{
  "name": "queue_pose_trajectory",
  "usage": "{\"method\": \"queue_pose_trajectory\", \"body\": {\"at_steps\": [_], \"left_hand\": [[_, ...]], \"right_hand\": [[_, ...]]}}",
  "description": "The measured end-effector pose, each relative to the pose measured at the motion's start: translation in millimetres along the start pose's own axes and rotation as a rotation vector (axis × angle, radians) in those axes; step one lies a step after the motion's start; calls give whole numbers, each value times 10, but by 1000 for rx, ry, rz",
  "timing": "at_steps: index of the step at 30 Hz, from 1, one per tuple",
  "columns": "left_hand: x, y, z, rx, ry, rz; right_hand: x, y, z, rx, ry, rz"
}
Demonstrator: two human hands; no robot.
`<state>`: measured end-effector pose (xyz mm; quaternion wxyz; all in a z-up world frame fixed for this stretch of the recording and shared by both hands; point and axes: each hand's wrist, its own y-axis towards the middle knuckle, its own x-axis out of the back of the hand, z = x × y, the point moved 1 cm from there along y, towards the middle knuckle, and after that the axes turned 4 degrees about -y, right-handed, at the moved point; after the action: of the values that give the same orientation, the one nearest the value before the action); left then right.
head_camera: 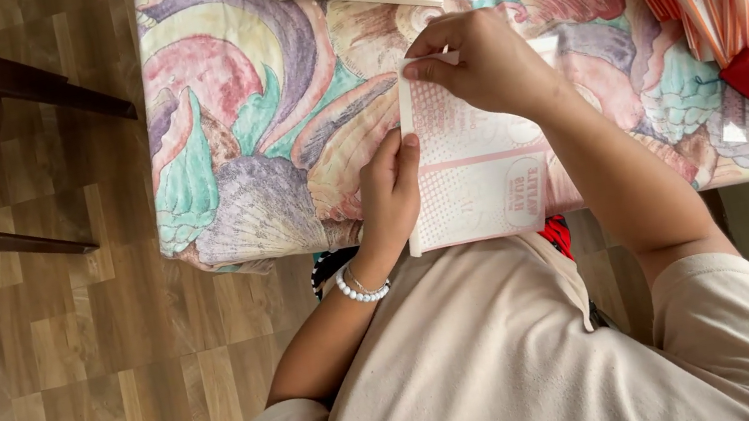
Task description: Folding flat paper templates into bags and stacking them on a table.
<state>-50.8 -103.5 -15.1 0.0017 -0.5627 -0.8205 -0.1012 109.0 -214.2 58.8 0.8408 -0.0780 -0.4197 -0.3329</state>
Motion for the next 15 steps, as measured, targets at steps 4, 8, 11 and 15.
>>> {"method": "queue_pose_trajectory", "body": {"at_steps": [4,8,11,15], "left_hand": [[308,126,22,-375,321,-134],[537,391,117,-384,828,-16],[550,494,346,-406,938,59],[503,479,363,-373,1053,109]], "right_hand": [[-262,189,-226,-11,-2,109],[-545,355,-489,49,-18,138],[-758,399,-716,117,-10,41],[-882,351,-854,173,-79,-84]]}}
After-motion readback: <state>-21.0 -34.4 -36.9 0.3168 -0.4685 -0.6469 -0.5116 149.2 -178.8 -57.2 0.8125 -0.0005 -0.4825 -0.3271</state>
